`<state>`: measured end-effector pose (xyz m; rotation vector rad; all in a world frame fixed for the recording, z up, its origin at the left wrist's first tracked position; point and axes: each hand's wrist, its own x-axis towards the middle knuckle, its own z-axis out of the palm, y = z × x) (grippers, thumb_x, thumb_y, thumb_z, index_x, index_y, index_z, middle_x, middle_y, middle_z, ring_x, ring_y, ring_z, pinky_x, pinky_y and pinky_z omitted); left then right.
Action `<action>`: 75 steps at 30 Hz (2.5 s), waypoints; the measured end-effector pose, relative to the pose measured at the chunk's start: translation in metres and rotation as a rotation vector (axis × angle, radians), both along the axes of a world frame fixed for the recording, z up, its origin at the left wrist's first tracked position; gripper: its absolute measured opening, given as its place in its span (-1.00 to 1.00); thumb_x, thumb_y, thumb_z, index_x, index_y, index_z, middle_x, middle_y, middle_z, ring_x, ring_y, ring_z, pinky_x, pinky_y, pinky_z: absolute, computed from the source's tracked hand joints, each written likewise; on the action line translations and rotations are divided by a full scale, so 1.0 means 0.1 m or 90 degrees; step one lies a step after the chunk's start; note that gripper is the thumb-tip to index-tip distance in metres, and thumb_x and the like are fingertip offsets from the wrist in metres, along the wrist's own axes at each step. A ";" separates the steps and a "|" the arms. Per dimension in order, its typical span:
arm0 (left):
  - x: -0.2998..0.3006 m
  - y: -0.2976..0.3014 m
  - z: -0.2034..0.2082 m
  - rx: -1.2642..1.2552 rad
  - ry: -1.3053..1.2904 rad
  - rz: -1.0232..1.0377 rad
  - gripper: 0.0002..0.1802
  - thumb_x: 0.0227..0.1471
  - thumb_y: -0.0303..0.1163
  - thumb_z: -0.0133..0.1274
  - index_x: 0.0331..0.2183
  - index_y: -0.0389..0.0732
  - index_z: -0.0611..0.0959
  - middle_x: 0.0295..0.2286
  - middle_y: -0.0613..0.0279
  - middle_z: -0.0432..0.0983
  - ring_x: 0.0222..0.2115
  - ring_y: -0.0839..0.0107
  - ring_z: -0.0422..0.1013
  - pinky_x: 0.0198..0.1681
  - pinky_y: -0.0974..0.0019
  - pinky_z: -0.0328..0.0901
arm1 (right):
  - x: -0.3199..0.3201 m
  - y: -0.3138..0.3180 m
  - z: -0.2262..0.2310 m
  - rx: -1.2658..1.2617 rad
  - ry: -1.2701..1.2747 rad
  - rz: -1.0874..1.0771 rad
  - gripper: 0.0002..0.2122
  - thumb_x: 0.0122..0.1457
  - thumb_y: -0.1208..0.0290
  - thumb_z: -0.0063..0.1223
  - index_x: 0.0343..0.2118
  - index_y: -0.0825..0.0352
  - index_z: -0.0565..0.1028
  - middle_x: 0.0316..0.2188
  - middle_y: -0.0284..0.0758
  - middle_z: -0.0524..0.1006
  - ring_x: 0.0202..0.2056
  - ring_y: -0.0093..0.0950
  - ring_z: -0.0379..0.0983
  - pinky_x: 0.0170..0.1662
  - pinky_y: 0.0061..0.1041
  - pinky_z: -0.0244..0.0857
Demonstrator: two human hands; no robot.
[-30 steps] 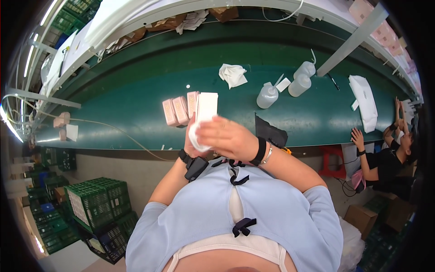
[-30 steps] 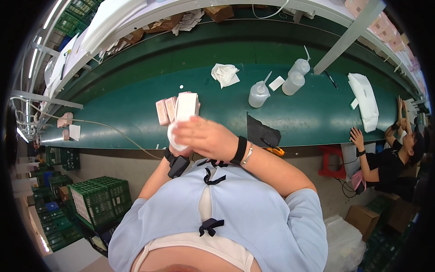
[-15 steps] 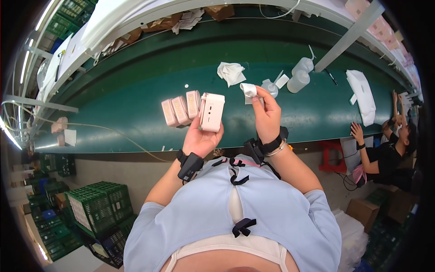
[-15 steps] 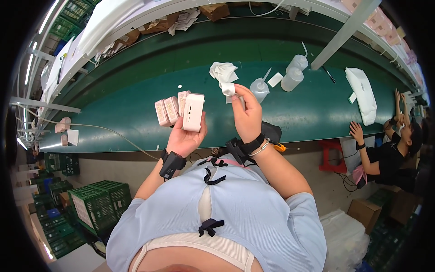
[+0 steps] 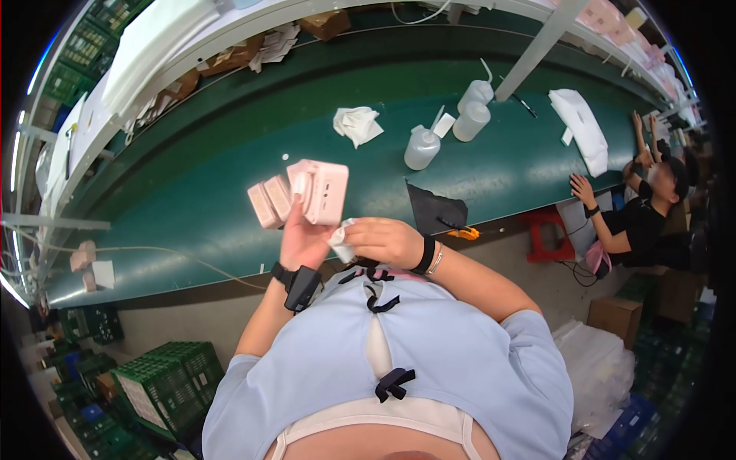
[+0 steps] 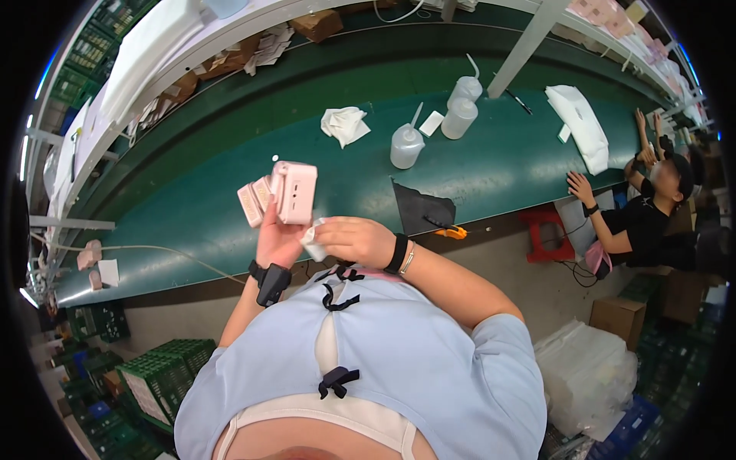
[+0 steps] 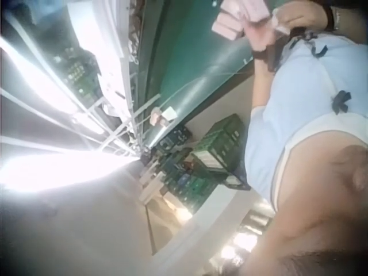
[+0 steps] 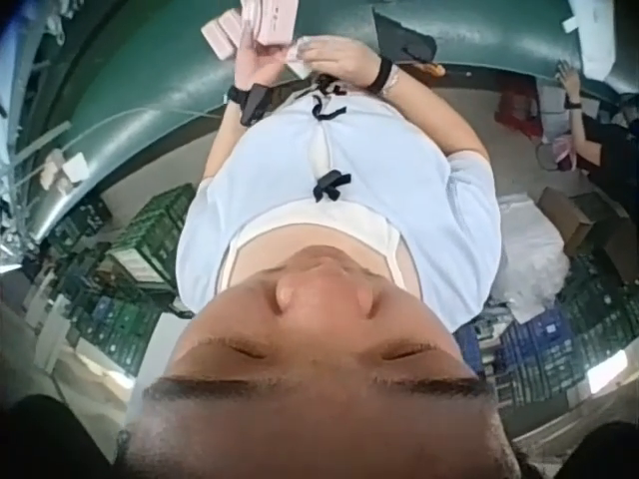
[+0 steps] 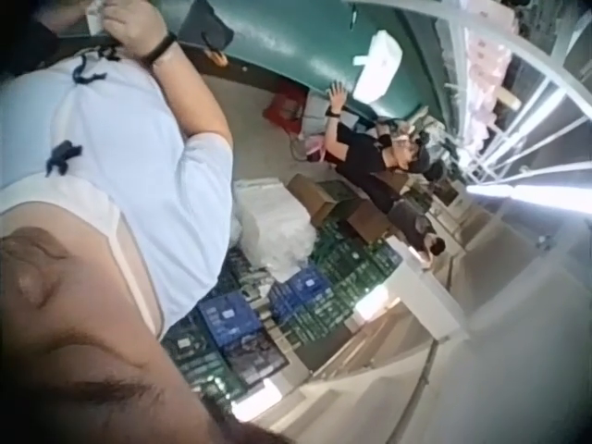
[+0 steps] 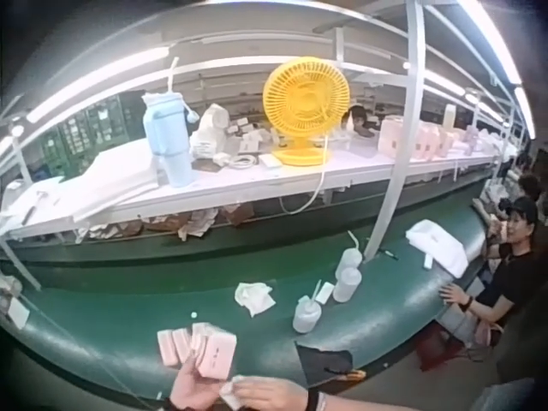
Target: The person cleans pink electronic devices by applying liquid from a bottle to a cloth and wiping the surfaces. They also use an air duster on the devices before setting them back down on the workbench.
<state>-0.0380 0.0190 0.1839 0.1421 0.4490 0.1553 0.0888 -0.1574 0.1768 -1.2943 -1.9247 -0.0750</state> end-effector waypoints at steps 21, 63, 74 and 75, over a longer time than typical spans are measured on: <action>-0.39 0.06 -0.64 0.208 0.094 -0.071 -0.53 0.23 -0.19 -0.08 0.11 -0.17 0.39 -0.01 0.18 0.48 -0.04 0.23 0.45 0.04 0.12 0.35 | 0.34 -2.11 -2.66 -0.272 1.369 -0.687 -0.65 0.13 0.28 0.23 -0.04 0.19 0.43 -0.12 -0.40 0.53 -0.05 -0.54 0.44 -0.12 -0.47 0.37; -2.73 -1.56 -0.54 1.058 0.967 -0.750 -0.32 -0.30 -0.20 0.30 -0.02 0.00 0.55 -0.24 0.14 0.60 -0.14 0.17 0.50 -0.11 0.15 0.40 | -0.28 -1.15 -0.47 -0.630 -0.078 0.163 -0.52 0.14 -0.12 0.02 -0.41 0.34 0.47 -0.47 -0.09 0.56 -0.37 -0.06 0.51 -0.31 -0.14 0.37; -3.38 -2.22 -1.27 0.247 0.678 0.197 -0.56 0.01 -0.22 0.11 -0.04 -0.08 0.53 -0.25 0.21 0.57 -0.20 0.25 0.51 -0.17 0.19 0.44 | -0.16 -1.03 -0.49 -0.631 -0.073 0.128 -0.53 0.11 -0.13 0.05 -0.43 0.31 0.51 -0.50 -0.12 0.57 -0.40 -0.10 0.52 -0.33 -0.16 0.37; -3.32 -2.27 -1.25 0.258 0.693 0.273 -0.57 0.02 -0.22 0.09 -0.04 -0.08 0.52 -0.25 0.22 0.56 -0.21 0.25 0.51 -0.18 0.18 0.44 | -0.16 -1.04 -0.50 -0.638 -0.089 0.143 -0.52 0.11 -0.14 0.05 -0.42 0.31 0.51 -0.49 -0.12 0.57 -0.39 -0.10 0.52 -0.33 -0.16 0.37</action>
